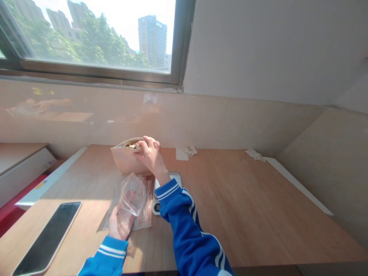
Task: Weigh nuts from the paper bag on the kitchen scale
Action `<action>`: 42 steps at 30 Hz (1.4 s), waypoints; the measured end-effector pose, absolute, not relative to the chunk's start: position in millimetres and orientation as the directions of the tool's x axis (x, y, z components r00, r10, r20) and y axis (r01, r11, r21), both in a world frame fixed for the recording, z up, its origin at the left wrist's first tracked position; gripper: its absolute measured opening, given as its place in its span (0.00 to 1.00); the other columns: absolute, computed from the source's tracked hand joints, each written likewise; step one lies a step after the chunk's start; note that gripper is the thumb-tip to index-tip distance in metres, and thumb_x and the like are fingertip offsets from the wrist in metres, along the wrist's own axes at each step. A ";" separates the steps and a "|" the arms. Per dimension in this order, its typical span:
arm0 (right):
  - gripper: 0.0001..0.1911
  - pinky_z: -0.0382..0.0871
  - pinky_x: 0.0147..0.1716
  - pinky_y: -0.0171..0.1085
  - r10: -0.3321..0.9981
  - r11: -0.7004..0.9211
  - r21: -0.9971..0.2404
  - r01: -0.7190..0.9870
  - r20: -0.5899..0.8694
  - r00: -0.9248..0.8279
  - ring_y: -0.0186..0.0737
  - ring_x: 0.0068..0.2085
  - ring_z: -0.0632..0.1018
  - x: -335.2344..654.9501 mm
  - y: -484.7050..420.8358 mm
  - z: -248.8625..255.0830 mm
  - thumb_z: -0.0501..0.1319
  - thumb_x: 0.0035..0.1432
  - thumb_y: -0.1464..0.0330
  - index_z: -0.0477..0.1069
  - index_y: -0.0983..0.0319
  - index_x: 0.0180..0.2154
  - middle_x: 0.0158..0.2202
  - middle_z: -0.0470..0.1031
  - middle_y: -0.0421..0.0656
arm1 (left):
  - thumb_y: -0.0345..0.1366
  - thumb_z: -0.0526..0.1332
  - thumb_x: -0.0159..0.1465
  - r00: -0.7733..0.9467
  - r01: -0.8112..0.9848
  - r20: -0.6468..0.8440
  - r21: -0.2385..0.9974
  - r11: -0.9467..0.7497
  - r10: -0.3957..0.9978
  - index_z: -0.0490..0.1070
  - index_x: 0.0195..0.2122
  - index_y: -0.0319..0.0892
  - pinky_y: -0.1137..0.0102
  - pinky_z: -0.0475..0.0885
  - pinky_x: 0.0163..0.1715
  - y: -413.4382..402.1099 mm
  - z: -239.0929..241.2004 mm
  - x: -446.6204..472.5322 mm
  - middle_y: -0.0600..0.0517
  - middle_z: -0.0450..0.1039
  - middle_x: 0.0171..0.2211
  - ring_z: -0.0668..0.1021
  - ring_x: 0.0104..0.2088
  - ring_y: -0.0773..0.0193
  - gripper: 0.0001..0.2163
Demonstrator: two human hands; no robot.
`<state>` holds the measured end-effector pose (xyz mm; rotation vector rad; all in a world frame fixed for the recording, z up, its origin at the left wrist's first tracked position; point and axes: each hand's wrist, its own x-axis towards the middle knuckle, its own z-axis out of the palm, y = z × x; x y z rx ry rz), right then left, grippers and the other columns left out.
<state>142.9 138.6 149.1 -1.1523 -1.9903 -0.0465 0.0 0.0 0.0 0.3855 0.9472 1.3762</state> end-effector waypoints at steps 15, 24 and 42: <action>0.12 0.62 0.54 0.46 0.793 0.496 -0.674 0.547 0.608 0.030 0.44 0.52 0.70 141.0 102.1 119.4 0.53 0.64 0.62 0.67 0.62 0.45 0.48 0.67 0.50 | 0.47 0.53 0.63 0.006 -0.693 -0.345 0.675 0.253 0.938 0.69 0.54 0.51 0.67 0.81 0.28 -5.4 17.8 6.8 0.53 0.69 0.57 0.74 0.54 0.51 0.19; 0.16 0.72 0.34 0.38 0.969 0.179 -0.970 0.165 0.144 -0.199 0.40 0.35 0.77 161.5 48.6 90.6 0.53 0.63 0.55 0.69 0.59 0.34 0.33 0.75 0.43 | 0.54 0.52 0.61 -0.103 -0.488 -0.342 0.836 0.252 0.934 0.60 0.59 0.47 0.67 0.77 0.24 -8.2 35.7 31.5 0.44 0.68 0.58 0.81 0.40 0.53 0.27; 0.14 0.66 0.25 0.33 0.980 0.192 -0.974 0.119 0.186 -0.065 0.36 0.26 0.71 163.8 19.9 79.8 0.51 0.63 0.57 0.63 0.58 0.29 0.24 0.67 0.37 | 0.59 0.56 0.57 -0.340 -0.025 -0.100 0.995 0.097 0.935 0.69 0.38 0.42 0.71 0.69 0.18 -7.7 79.3 21.9 0.56 0.70 0.18 0.71 0.16 0.65 0.23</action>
